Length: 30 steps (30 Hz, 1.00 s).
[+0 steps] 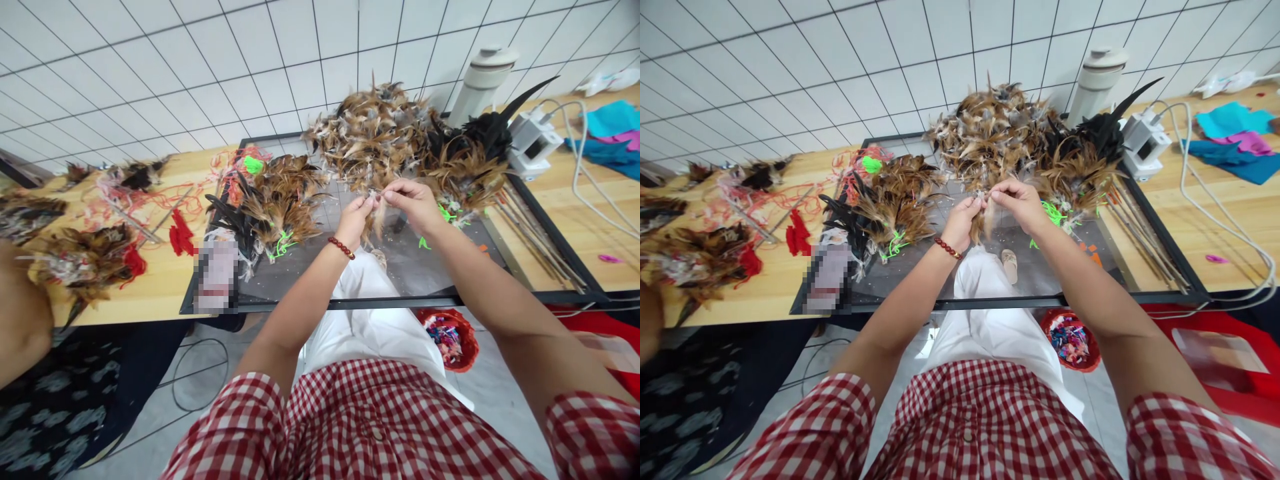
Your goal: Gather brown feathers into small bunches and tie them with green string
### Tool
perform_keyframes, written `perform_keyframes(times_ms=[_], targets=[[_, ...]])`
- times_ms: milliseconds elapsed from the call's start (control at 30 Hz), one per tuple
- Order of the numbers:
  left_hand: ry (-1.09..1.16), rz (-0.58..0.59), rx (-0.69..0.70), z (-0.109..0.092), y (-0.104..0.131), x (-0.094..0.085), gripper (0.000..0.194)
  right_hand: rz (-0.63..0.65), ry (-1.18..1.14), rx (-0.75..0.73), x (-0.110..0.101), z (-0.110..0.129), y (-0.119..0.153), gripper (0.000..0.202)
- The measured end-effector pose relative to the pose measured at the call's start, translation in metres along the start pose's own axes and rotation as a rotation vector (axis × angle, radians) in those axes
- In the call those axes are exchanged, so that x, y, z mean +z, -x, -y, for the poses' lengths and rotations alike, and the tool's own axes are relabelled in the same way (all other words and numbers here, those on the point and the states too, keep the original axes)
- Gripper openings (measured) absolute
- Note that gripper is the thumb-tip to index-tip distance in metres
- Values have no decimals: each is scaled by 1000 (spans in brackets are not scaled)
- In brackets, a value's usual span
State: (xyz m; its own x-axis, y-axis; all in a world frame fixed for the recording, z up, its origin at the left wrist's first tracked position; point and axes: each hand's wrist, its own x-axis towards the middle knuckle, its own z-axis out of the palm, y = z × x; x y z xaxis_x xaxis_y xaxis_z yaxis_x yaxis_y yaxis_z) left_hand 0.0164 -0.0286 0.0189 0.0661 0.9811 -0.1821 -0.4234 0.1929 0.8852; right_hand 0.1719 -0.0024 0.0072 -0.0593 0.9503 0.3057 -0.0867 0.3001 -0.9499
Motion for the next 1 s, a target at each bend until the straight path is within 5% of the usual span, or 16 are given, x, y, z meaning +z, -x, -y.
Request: perform_keyframes(times_ms=[600,767,1000], targets=[[-46,-12,-74,-1,4,2,22,4,17,48,7,7,3,49],[-113,39,-76,1,4,4,29,80,-41,75,9,7,6,50],[-87,146,-108,-1,7,4,31,-15,-11,54,7,2,1,55]])
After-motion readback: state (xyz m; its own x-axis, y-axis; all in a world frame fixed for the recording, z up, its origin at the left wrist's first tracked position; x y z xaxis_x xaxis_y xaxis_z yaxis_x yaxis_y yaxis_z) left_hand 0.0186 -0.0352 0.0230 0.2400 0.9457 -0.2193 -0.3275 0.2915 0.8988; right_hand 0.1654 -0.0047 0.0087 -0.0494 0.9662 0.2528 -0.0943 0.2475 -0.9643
